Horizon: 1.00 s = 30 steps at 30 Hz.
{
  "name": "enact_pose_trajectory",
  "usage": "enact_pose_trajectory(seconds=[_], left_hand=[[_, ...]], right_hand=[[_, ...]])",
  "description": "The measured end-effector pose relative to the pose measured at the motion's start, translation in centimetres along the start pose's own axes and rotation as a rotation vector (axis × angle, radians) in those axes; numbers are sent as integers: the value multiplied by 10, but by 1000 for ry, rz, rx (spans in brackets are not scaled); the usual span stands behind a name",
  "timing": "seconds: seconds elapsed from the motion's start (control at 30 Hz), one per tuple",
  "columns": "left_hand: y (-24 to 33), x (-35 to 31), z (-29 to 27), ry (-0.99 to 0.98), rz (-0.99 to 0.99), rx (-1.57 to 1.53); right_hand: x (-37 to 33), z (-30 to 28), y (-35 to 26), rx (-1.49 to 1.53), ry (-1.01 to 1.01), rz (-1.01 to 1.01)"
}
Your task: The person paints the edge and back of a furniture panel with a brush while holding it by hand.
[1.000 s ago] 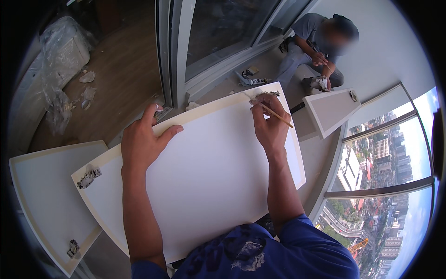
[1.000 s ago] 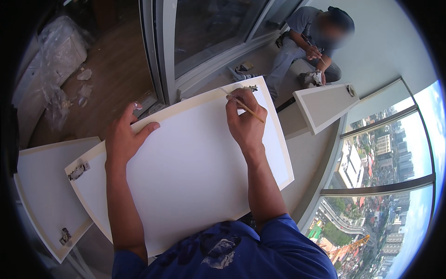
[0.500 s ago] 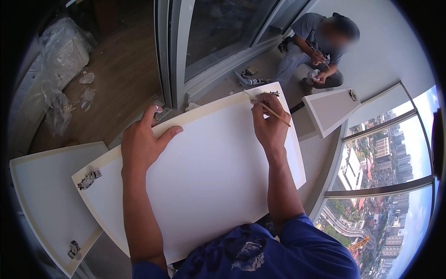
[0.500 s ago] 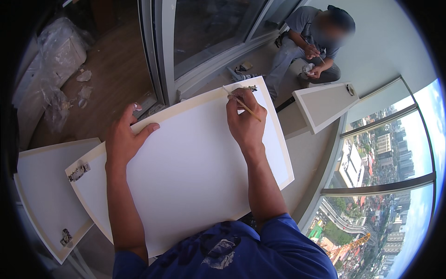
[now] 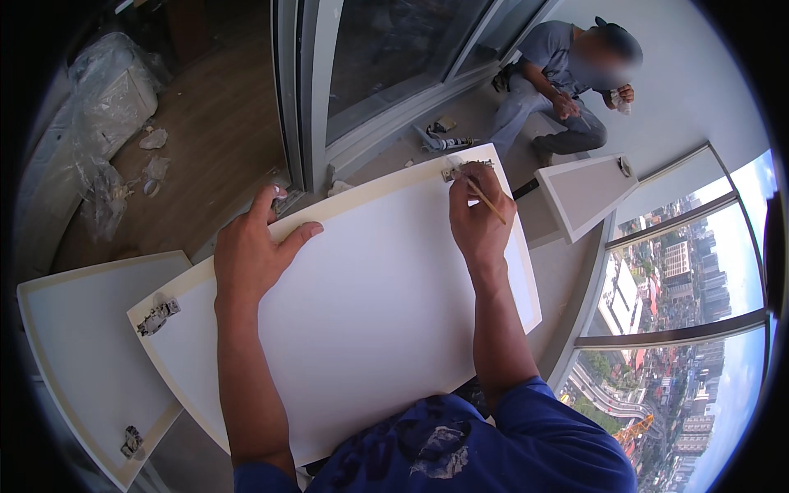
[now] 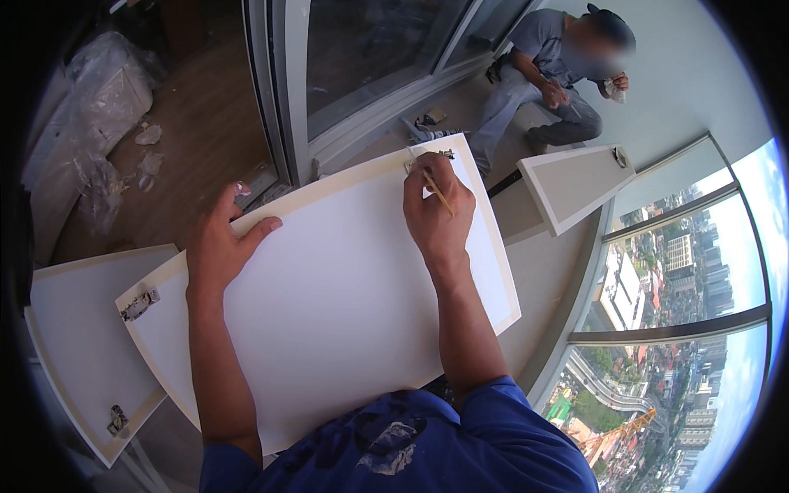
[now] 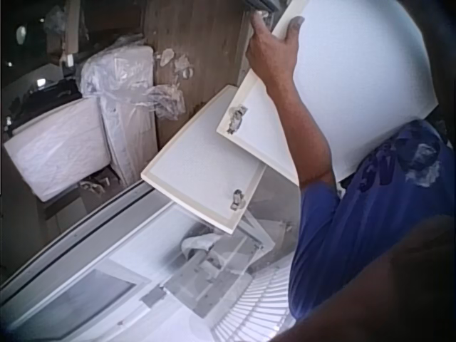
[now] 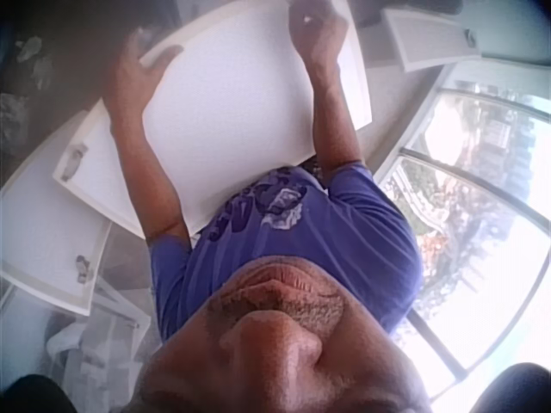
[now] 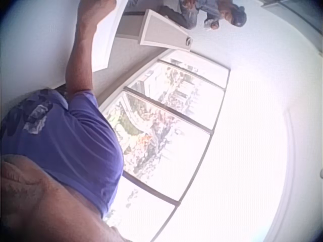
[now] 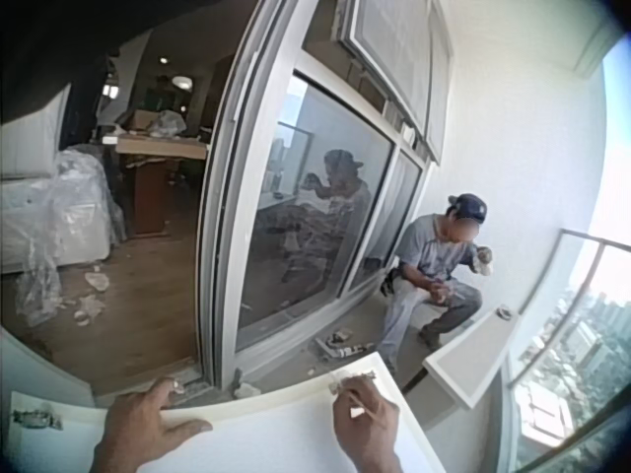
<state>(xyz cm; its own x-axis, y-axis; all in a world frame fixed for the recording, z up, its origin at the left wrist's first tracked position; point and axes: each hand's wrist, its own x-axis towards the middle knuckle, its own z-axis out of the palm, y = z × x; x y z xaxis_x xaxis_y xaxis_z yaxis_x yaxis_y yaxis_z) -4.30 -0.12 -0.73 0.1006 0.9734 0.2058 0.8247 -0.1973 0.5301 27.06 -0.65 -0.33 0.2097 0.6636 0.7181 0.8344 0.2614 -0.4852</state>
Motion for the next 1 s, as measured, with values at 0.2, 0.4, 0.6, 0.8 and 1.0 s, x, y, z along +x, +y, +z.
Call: enact_pose_trajectory(seconds=[0.2,0.4,0.6,0.8,1.0], left_hand=[[0,0,2,46,51,-9],[0,0,1,45,56,-16],[-1,-1,1,40,49,-9],[2,0,-1,8,5,-2],[2,0,-1,-8,-14,7]], right_hand=[[0,2,1,-67,17,32],[1,1,-1,-28,-7,15],[2,-2,-5,-5,-10,61],[-3,-2,-10,31,-65,92],[-8,-3,-21,140,-145,136]])
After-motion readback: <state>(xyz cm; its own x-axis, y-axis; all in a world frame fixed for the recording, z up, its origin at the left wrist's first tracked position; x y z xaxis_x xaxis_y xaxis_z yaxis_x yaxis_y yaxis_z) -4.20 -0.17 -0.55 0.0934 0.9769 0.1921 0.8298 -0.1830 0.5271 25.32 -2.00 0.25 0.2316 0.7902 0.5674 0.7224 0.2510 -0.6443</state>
